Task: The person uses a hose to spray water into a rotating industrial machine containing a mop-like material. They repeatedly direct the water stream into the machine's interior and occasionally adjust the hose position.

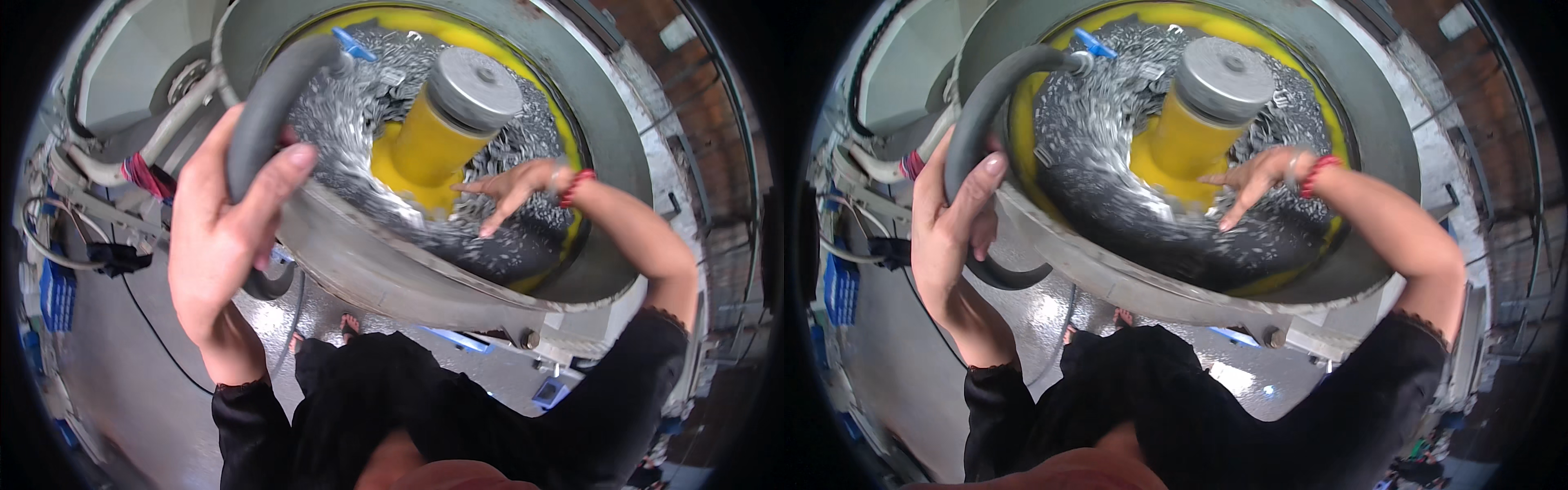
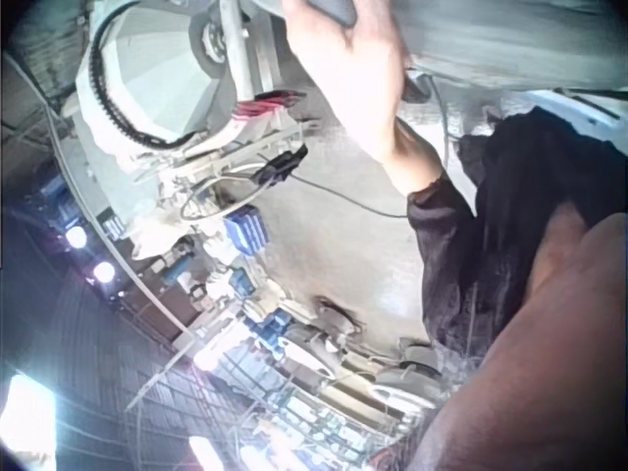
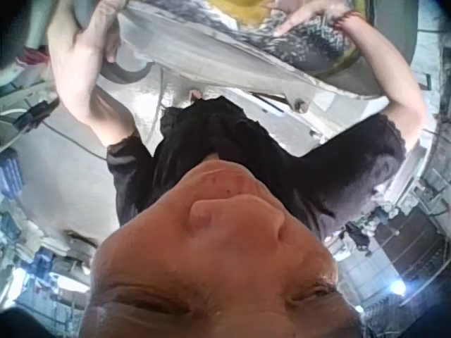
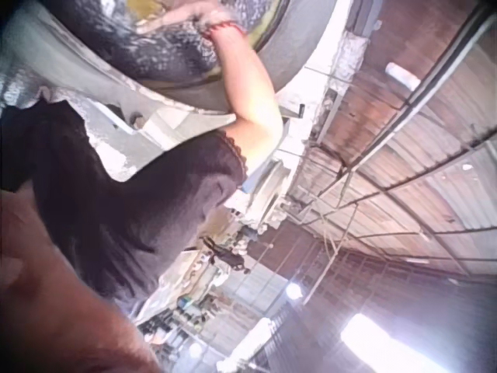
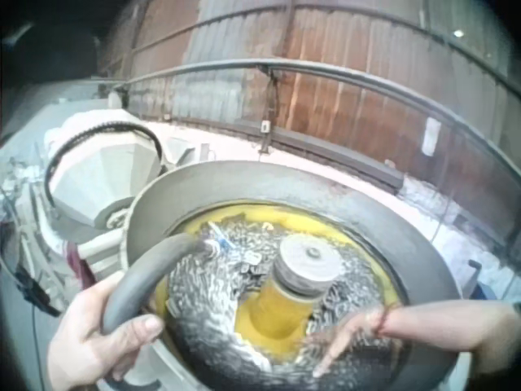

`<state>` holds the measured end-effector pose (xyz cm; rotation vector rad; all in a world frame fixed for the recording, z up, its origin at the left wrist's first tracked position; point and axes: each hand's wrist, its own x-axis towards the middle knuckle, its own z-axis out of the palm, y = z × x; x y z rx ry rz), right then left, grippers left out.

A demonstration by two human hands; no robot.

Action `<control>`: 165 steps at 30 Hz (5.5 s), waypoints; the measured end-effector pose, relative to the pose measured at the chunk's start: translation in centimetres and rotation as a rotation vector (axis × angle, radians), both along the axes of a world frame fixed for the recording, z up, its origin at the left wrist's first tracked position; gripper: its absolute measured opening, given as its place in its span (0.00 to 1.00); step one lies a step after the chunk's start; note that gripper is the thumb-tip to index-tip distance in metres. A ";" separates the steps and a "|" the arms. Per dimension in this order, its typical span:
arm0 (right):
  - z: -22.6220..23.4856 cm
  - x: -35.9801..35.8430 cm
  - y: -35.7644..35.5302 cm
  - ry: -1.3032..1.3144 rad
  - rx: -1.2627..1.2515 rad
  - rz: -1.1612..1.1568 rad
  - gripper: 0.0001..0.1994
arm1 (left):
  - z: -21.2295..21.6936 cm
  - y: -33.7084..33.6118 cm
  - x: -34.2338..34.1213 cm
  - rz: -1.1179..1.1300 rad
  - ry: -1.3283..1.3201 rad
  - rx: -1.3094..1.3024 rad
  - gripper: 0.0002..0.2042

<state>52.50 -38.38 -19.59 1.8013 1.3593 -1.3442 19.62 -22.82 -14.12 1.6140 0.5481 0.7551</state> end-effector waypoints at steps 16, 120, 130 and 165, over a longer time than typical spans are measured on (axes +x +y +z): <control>0.2 16.6 -9.9 -0.518 0.092 -0.672 0.08 | -0.8 0.7 -0.2 -0.088 -0.015 0.062 0.11; 10.9 2.7 -9.3 0.819 1.942 -0.917 0.07 | -1.2 0.1 -0.7 -0.122 -0.046 -0.009 0.15; 10.8 2.3 -9.2 0.677 1.952 -1.000 0.08 | -0.9 -0.1 -0.8 -0.124 -0.062 -0.019 0.13; 15.8 -7.1 5.8 0.037 1.074 -0.323 0.31 | 2.8 4.7 -12.2 -0.948 -0.557 -0.080 0.27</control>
